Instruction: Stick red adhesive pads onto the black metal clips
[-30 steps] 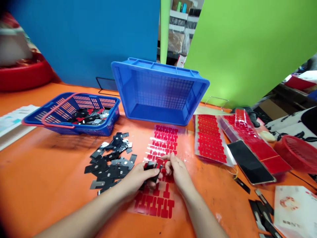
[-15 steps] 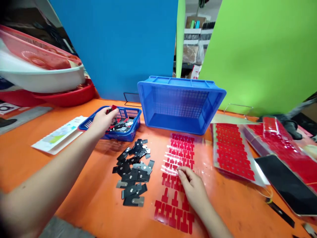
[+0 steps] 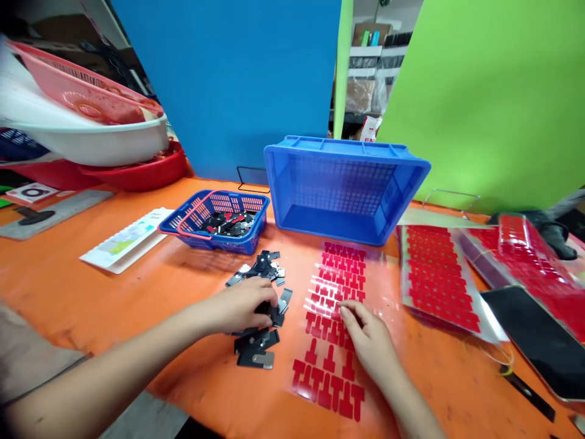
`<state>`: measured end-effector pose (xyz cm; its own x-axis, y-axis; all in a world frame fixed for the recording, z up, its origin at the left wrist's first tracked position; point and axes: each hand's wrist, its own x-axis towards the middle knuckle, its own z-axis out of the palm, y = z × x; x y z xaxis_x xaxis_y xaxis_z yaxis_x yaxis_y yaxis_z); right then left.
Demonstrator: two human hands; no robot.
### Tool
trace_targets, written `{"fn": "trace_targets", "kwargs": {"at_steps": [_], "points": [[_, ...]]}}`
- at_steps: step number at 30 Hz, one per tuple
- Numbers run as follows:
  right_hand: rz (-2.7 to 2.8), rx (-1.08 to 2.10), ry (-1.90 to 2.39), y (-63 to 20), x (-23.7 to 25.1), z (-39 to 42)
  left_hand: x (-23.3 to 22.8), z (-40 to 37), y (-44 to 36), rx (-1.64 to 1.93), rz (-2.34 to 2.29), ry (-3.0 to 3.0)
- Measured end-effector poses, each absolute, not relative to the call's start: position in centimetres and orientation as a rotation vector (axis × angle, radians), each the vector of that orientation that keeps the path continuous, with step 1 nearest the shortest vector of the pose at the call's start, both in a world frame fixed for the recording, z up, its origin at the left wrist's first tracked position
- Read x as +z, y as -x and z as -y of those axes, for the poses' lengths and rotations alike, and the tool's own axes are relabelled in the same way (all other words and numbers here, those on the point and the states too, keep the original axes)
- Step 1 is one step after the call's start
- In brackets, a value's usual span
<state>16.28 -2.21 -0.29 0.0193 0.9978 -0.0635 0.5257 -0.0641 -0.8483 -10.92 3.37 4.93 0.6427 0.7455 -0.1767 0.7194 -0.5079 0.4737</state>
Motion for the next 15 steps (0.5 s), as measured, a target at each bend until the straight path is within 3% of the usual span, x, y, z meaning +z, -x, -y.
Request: {"fn": "trace_targets", "kwargs": {"at_steps": [7,11,15], "points": [[1.67,0.901,1.651,-16.5,0.2,2.3,4.0,-4.7,10.4,0.129,-1.206,-2.24],[1.837,0.844,1.615,-15.9,1.2,2.9,4.3,-4.7,9.0,0.522,-1.256,-1.893],[2.13,0.764,1.529,-14.6,1.9,3.8,4.1,-3.9,6.2,0.838,-1.048,-1.16]]}}
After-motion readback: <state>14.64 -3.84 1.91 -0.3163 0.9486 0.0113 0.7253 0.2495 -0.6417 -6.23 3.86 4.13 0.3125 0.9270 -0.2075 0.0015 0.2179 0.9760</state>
